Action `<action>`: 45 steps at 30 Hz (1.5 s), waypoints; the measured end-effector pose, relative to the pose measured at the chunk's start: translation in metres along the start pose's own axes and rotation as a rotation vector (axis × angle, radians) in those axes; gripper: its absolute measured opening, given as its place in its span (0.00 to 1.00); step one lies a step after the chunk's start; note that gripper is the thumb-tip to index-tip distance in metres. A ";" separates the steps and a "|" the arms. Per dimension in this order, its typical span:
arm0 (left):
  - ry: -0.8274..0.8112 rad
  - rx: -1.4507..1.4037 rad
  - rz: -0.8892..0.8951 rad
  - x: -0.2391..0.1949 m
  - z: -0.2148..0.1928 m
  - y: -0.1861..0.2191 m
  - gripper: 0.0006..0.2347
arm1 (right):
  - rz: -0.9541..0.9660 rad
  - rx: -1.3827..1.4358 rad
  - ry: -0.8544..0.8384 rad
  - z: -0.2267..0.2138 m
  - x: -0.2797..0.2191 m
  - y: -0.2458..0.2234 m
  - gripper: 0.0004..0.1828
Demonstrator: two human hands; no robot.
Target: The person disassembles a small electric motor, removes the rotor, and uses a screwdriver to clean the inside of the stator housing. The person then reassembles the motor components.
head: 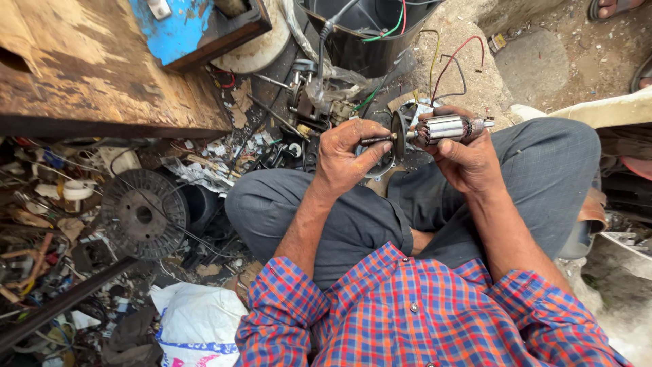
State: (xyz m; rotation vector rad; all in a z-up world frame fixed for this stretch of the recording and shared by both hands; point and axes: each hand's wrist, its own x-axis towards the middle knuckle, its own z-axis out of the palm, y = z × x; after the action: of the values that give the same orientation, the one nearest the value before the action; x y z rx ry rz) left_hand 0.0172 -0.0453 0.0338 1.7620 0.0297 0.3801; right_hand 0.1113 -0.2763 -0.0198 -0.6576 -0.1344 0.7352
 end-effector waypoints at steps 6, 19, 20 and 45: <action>0.011 -0.124 -0.058 0.002 0.001 0.005 0.11 | 0.014 0.033 0.029 0.001 0.002 0.002 0.31; -0.003 0.065 0.103 0.001 -0.002 0.005 0.10 | 0.053 -0.008 0.002 -0.004 0.002 0.005 0.30; -0.006 0.077 0.116 0.000 -0.001 0.005 0.10 | 0.055 0.007 -0.002 -0.004 0.002 0.005 0.29; 0.008 0.013 0.000 0.003 -0.009 0.007 0.06 | 0.032 0.050 0.001 -0.010 0.005 0.001 0.29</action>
State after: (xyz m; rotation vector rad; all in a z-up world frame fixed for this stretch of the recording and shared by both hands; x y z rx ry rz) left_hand 0.0164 -0.0377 0.0430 1.7735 0.0380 0.3884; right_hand 0.1175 -0.2770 -0.0287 -0.6136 -0.1046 0.7667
